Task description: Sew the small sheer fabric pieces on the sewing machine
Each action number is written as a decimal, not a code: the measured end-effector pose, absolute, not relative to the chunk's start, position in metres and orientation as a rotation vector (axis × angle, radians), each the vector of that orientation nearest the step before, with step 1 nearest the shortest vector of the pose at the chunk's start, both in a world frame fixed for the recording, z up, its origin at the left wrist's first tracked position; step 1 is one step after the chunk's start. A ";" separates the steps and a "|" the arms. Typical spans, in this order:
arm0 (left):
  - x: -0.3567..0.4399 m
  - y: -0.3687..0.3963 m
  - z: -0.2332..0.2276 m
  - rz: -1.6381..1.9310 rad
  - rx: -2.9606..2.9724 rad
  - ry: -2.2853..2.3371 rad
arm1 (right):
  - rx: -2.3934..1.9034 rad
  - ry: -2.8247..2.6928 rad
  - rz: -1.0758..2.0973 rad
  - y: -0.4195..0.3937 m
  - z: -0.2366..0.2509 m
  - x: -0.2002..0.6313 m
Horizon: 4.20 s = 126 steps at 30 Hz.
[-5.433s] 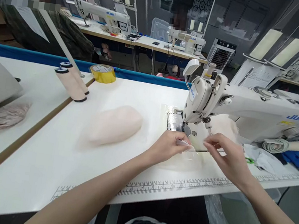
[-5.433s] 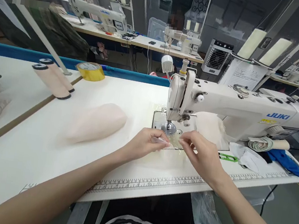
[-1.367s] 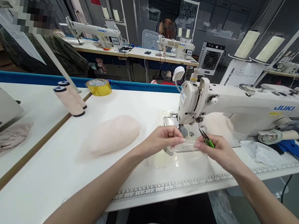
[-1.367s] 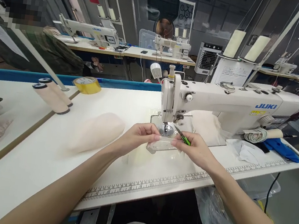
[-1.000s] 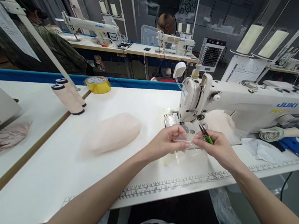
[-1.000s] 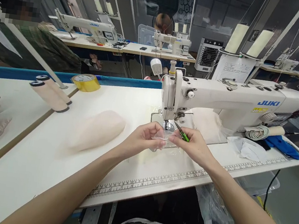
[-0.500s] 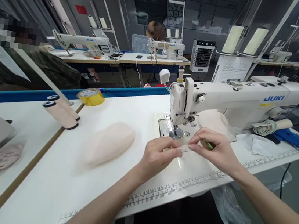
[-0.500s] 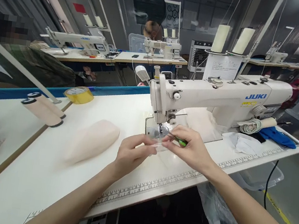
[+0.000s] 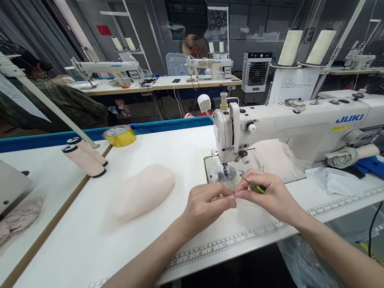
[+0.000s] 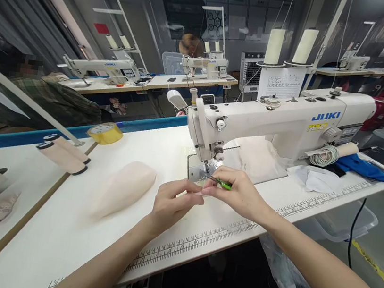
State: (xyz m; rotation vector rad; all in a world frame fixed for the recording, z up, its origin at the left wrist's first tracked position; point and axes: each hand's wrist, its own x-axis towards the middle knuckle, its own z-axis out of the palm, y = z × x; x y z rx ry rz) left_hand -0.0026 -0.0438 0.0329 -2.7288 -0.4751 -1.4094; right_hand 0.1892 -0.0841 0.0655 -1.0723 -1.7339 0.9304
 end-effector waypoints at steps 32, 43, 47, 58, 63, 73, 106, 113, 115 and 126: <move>0.010 -0.045 0.026 -1.612 -3.057 -0.680 | -1.058 -1.527 1.155 -0.085 0.049 0.191; 0.004 -0.041 0.023 -1.360 -2.530 -0.511 | -1.270 -1.654 0.917 -0.093 0.077 0.201; 0.004 -0.042 0.024 -1.337 -2.459 -0.446 | -1.354 -1.722 0.842 -0.090 0.081 0.205; 0.005 -0.045 0.026 -1.459 -2.769 -0.589 | -1.332 -1.900 0.870 -0.088 0.067 0.215; 0.010 -0.049 0.028 -1.551 -3.298 -1.000 | -1.253 -1.898 0.854 -0.090 0.062 0.216; 0.015 -0.050 0.027 -1.565 -3.513 -1.283 | -1.152 -1.724 1.081 -0.098 0.056 0.199; 0.009 -0.048 0.024 -1.536 -3.063 -0.664 | -1.305 -1.666 1.479 -0.092 0.065 0.217; 0.008 -0.046 0.021 -1.403 -2.857 -0.480 | -1.293 -1.753 1.274 -0.091 0.056 0.218; 0.008 -0.046 0.021 -1.393 -2.831 -0.462 | -1.301 -1.767 1.205 -0.091 0.056 0.219; 0.011 -0.050 0.018 -1.362 -2.995 -0.619 | -1.224 -1.417 1.409 -0.096 0.052 0.219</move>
